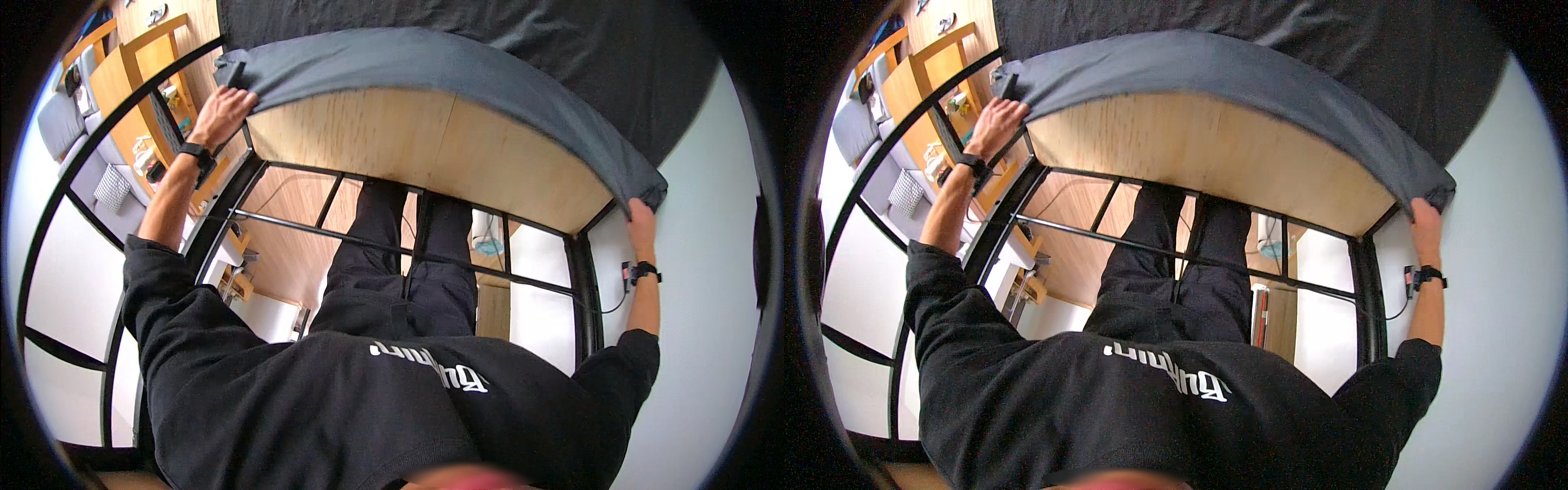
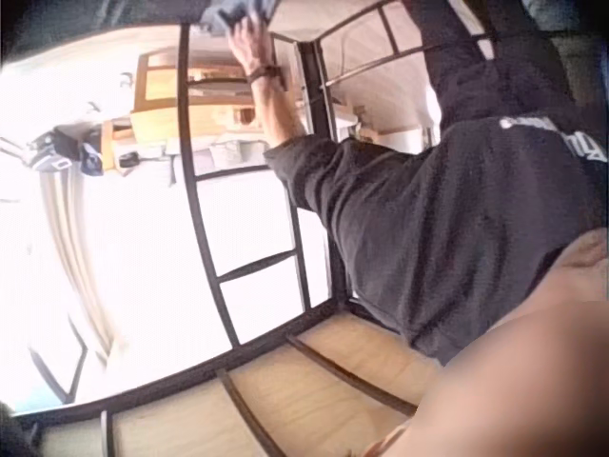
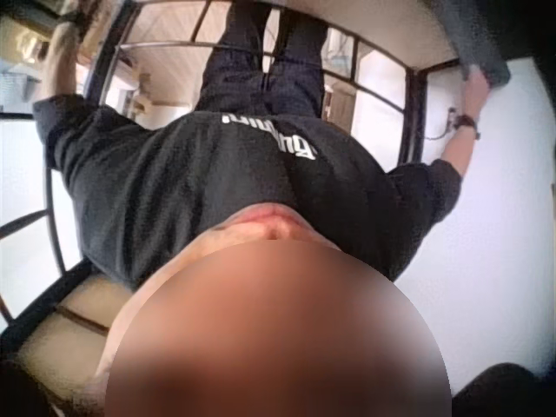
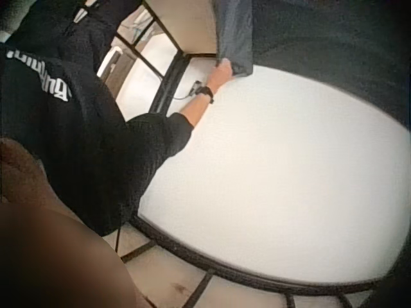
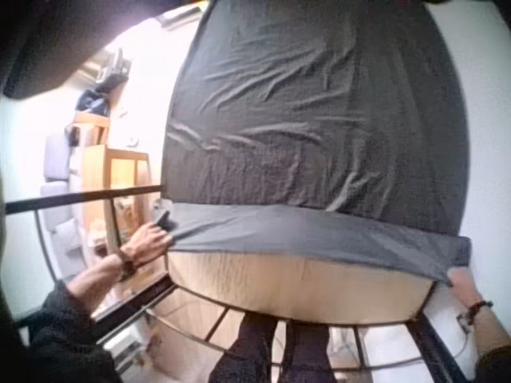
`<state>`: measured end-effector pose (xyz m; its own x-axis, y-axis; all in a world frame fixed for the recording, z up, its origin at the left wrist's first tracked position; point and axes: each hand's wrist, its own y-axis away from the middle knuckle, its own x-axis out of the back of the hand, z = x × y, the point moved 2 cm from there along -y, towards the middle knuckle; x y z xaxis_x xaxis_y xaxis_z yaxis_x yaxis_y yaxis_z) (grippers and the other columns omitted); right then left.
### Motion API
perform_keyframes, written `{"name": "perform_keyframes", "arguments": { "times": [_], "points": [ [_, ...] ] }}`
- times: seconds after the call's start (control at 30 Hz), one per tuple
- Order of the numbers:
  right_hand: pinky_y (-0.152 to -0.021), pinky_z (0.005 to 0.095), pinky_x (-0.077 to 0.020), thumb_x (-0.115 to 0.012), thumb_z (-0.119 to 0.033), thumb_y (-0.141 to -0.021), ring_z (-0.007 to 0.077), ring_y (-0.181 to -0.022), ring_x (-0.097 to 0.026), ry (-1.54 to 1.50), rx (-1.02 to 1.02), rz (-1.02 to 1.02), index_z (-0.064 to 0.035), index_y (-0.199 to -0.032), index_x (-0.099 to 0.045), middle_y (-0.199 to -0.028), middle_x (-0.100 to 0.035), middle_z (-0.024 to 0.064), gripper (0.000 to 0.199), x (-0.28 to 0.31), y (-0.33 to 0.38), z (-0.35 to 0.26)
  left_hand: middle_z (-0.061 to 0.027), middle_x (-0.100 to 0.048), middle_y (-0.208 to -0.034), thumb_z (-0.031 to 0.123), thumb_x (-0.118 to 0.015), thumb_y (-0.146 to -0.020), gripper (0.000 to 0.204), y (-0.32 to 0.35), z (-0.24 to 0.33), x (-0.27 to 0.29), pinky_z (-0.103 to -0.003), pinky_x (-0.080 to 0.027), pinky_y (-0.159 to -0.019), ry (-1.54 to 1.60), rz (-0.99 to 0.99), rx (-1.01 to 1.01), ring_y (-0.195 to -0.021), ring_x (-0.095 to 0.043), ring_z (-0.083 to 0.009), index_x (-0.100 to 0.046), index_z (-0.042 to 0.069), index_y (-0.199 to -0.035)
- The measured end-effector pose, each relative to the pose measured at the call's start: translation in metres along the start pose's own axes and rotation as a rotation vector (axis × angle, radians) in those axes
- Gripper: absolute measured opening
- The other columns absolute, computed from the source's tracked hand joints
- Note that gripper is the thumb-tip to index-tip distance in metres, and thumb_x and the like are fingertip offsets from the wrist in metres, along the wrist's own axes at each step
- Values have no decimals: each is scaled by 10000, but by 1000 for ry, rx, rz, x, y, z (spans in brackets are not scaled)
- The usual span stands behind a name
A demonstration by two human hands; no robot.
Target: The person assembles a small indoor tent by inserting a thin rod into the fabric sleeve and then attaching the fabric cover to the metal frame. They walk to retrieve the rod, return to the tent, and secure the cover around the frame.
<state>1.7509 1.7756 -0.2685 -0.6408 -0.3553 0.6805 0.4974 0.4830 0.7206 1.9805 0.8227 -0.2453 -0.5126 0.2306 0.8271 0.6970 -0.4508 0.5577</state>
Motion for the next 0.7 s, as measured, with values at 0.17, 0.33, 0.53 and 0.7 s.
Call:
{"name": "perform_keyframes", "arguments": {
  "times": [0.17,0.33,0.53,0.7],
  "points": [
    [-887,498,-518,-681,55,-813,388,-1077,-642,-38,13,15,-51,-1169,-618,-1145,-671,145,376,-95,53,-70,-22,-590,-915,160,-588,-983,147,48,85,-76,-365,-443,-925,-133,-229,58,-941,-623,-192,-578,144,-1128],
    [-825,509,-524,-643,-5,-868,398,-999,-636,31,-127,-61,-40,-991,-573,-1000,-621,154,146,-148,51,-106,-78,-655,-948,137,-566,-991,183,62,132,-150,-375,-540,-813,104,-364,188,-884,-719,-252,-599,114,-1169],
    [-768,535,-520,-579,-99,-956,422,-942,-633,45,-183,-122,-38,-928,-588,-967,-612,184,67,-216,39,-96,-190,-674,-996,74,-604,-947,189,68,134,-220,-494,-574,-772,468,-350,525,-936,-712,-387,-581,56,-1134],
    [-536,350,-466,-646,-245,-950,145,-628,-585,-691,-724,-161,-47,-871,-640,-733,-632,25,213,-254,29,-75,-227,-752,-1052,338,-803,-801,531,79,110,-262,-411,-564,-925,1097,-344,1256,-1016,-735,-346,-660,-28,-1158]
  ]
}}
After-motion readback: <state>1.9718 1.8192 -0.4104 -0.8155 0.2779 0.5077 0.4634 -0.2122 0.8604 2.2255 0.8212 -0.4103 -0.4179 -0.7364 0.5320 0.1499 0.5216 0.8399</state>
